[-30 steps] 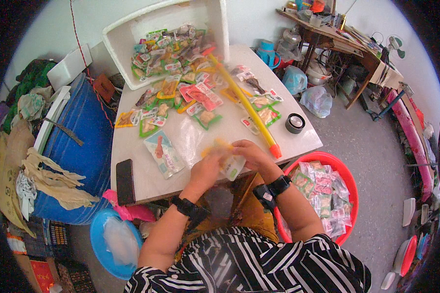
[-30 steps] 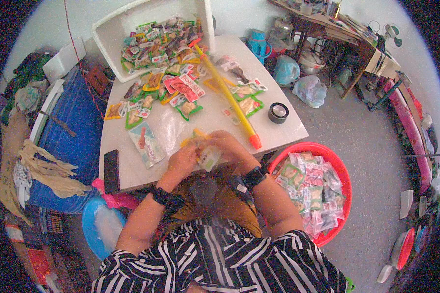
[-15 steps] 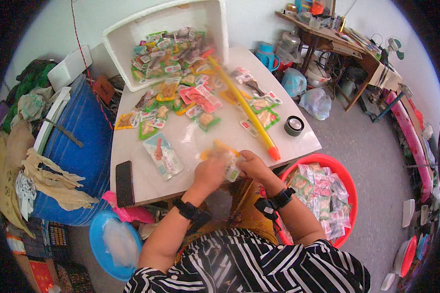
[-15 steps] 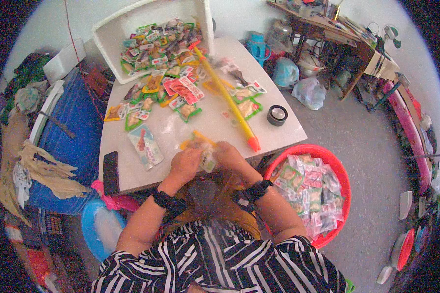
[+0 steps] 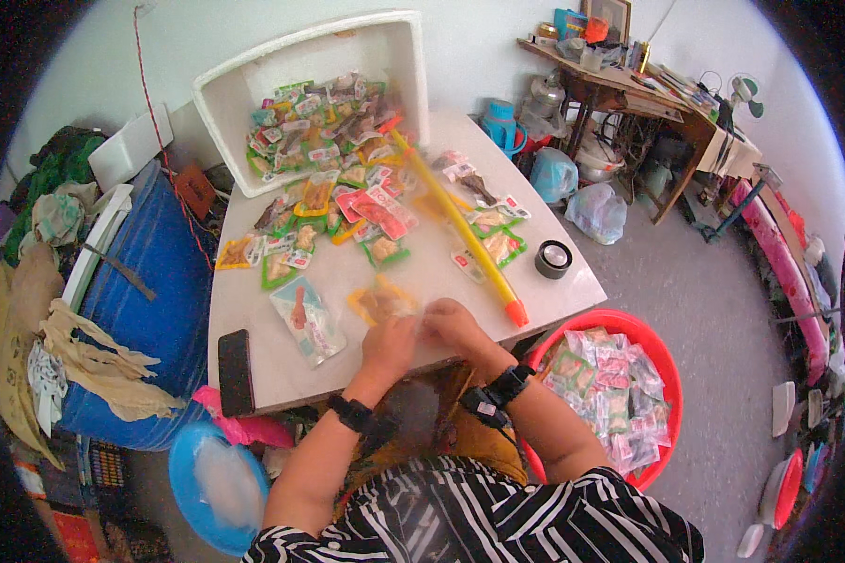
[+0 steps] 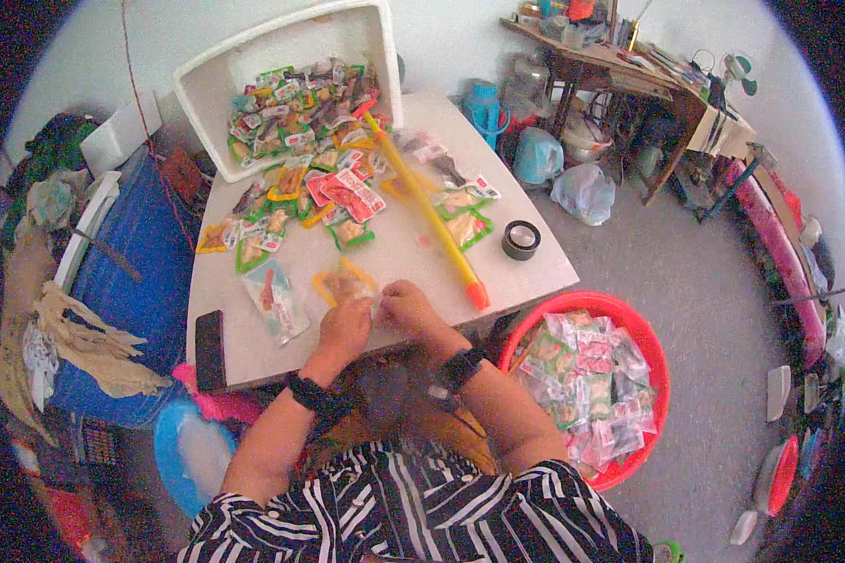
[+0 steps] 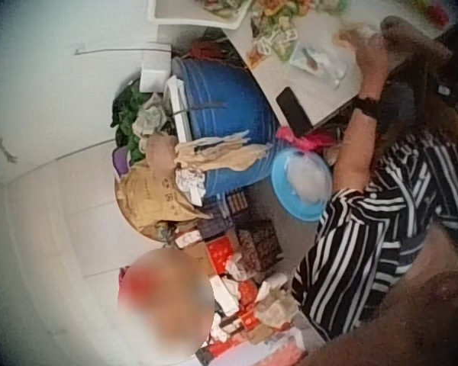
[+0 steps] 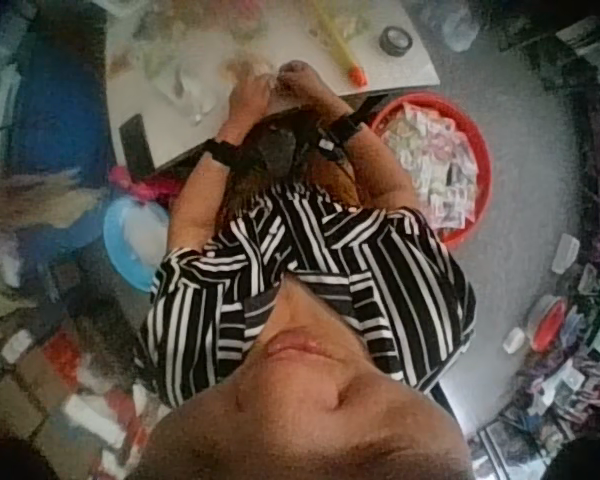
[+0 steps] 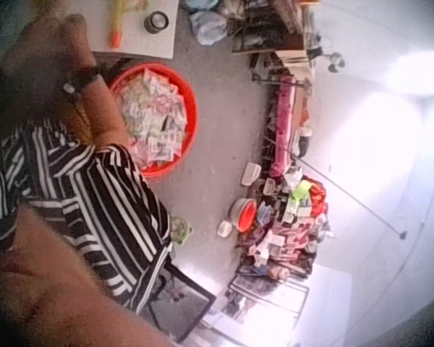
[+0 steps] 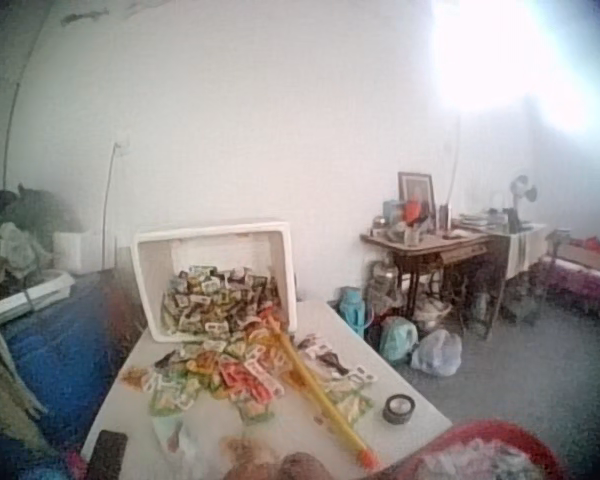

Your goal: The person sits on the floor and packs small items into clear plastic bags. They pick up items from a table, place them into bags, and transfer the filled bags into a red basin. The person also uses a yellow stick to move items around on the table.

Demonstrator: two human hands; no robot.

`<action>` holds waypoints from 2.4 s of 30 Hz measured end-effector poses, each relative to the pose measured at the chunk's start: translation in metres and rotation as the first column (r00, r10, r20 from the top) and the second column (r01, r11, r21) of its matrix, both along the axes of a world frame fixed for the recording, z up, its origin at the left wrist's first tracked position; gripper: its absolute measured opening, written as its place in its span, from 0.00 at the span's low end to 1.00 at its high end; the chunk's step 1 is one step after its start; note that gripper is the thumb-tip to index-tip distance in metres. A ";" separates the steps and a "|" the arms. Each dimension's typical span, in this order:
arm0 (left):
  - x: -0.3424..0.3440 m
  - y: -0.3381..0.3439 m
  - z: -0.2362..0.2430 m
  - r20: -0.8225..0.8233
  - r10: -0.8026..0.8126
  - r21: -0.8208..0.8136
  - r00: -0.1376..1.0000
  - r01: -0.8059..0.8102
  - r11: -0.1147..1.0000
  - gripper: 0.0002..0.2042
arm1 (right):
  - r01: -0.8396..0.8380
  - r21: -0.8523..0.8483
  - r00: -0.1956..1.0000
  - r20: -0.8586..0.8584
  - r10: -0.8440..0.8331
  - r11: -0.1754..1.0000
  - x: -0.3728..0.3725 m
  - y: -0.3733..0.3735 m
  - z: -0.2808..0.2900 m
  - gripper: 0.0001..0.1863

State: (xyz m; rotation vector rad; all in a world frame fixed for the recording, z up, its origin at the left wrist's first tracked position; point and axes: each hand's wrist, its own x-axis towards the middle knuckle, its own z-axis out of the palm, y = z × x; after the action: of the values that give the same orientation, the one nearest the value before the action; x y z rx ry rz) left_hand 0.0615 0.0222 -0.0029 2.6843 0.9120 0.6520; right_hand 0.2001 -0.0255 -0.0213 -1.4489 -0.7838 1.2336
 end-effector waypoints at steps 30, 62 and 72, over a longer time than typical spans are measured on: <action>0.002 0.000 -0.029 0.211 -0.053 0.020 0.976 0.050 0.999 0.05 | 0.105 0.249 0.528 0.807 -0.266 0.963 0.055 0.072 0.007 0.09; -0.002 0.003 -0.033 0.215 -0.091 0.030 0.972 0.086 0.996 0.04 | 0.083 0.088 -0.008 0.996 -0.087 0.993 0.109 0.149 -0.012 0.08; 0.002 0.001 -0.029 0.147 -0.061 -0.009 0.987 0.063 0.998 0.05 | -0.052 0.101 0.062 0.993 -0.098 0.994 0.077 0.102 0.031 0.05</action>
State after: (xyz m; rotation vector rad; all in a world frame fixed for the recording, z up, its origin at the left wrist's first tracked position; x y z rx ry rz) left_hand 0.0634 0.0237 -0.0320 2.6007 0.7884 0.8143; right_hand 0.2769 0.0766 0.0100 -2.1527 -1.7084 -0.1843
